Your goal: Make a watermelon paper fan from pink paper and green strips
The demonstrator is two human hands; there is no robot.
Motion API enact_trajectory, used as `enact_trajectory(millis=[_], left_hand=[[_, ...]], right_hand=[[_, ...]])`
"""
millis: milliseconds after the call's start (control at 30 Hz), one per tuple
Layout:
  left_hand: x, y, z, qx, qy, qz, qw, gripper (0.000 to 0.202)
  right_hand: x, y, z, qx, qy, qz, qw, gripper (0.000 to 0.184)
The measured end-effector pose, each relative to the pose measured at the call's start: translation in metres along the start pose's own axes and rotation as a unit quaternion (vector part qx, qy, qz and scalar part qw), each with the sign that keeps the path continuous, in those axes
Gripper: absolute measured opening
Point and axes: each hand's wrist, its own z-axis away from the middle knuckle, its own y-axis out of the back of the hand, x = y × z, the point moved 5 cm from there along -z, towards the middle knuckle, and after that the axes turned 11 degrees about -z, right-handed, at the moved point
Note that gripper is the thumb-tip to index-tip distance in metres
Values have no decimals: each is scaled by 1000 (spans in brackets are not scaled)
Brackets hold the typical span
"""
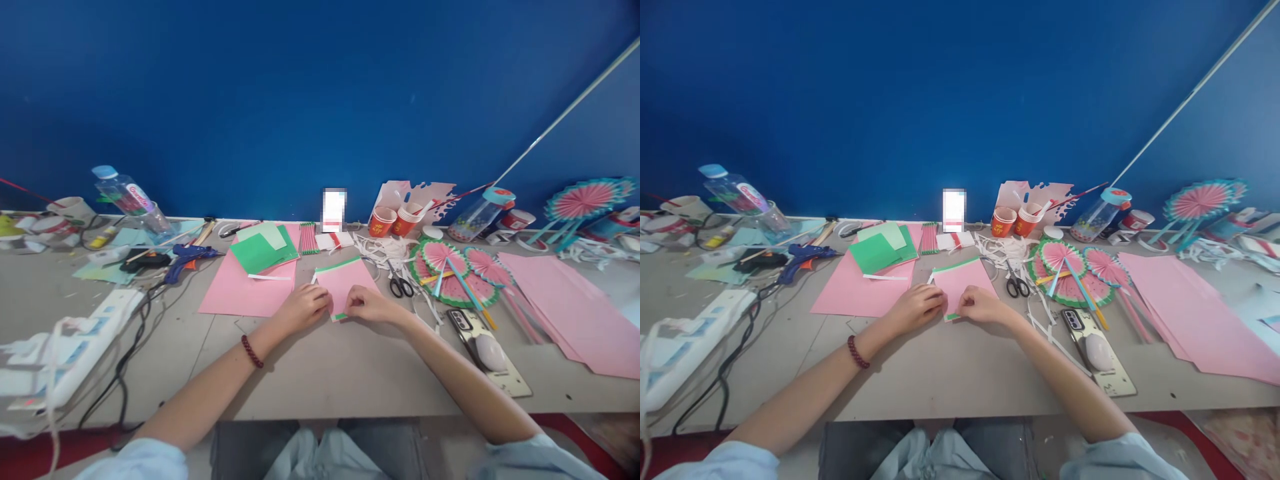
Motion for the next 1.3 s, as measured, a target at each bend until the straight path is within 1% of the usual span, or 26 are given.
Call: enact_trajectory(millis=[133,267,467,633,700,833,1000,1133,1300], left_hand=[[0,-1,1,-7,-1,-7,1000,22],[2,-1,1,-18,-5,-21,1000,21],[7,7,-1,-47,-30,-52,997,19],[11,13,1,-69,-46,-15,996,18],[12,13,5,-63,-42,5,997,19],[14,13,11,-30,-32,41,998,21],[18,11,16,6,-50,56,997,21],[20,8,18,10,-62,47,997,20],[19,7,18,14,-66,39,997,19]], right_hand=[[-3,-4,-3,4,18,31,999,9],[-2,-12,-3,-6,25,41,999,10],[0,-13,-2,-4,12,42,999,11],[-1,-13,-2,-4,6,62,998,13],[-2,-14,-2,-6,10,68,998,15],[-2,-14,-3,-7,13,79,997,14],[-4,-15,-4,-22,16,113,993,12],[-4,-15,-4,-24,19,126,992,13],[-6,-15,-3,-21,5,126,992,12]])
